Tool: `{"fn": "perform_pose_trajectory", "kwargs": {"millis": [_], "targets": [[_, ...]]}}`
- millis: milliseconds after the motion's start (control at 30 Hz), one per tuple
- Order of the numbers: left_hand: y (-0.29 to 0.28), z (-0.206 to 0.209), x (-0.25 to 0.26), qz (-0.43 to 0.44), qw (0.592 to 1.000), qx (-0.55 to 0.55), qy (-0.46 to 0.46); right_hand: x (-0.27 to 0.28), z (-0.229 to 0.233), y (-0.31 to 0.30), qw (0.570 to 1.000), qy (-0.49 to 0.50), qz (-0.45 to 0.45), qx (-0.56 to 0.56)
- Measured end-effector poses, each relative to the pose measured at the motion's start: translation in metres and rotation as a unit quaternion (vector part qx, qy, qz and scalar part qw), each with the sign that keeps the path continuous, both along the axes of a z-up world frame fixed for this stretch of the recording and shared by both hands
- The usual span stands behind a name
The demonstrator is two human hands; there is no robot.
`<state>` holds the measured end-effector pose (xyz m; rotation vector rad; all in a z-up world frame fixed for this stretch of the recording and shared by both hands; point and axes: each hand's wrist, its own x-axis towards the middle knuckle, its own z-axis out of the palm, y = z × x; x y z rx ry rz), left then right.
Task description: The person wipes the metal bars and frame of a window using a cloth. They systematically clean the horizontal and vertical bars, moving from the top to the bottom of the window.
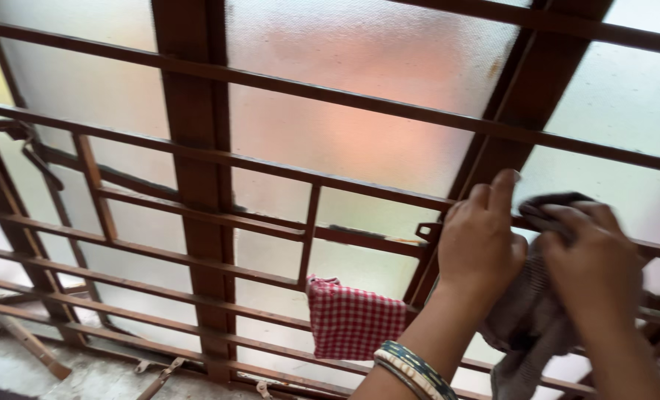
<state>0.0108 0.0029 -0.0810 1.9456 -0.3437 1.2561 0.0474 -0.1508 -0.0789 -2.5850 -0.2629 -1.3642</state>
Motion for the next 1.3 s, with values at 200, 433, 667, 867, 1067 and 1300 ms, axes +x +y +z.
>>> {"fn": "perform_pose_trajectory", "kwargs": {"millis": [200,433,667,867,1067,1300], "targets": [[0.001,-0.004,0.001,-0.021,1.000,-0.004,0.001,0.054,-0.024,-0.047,0.996,-0.029,0.030,0.074],[-0.002,-0.010,0.007,-0.005,0.999,-0.022,-0.048,0.016,-0.016,0.006,0.999,-0.031,0.014,0.011],[-0.001,-0.009,0.008,0.005,0.999,-0.008,-0.041,0.001,-0.005,-0.002,1.000,0.008,0.019,0.016],[0.000,-0.007,0.006,0.008,1.000,0.013,-0.013,0.019,-0.011,-0.042,0.996,0.010,-0.076,0.035],[-0.002,-0.007,0.011,0.019,0.999,0.013,-0.027,0.000,0.001,0.002,0.999,0.004,-0.028,0.029],[-0.002,-0.010,0.012,0.022,0.999,0.009,-0.032,-0.018,0.012,0.012,0.998,0.034,0.049,0.035]]}}
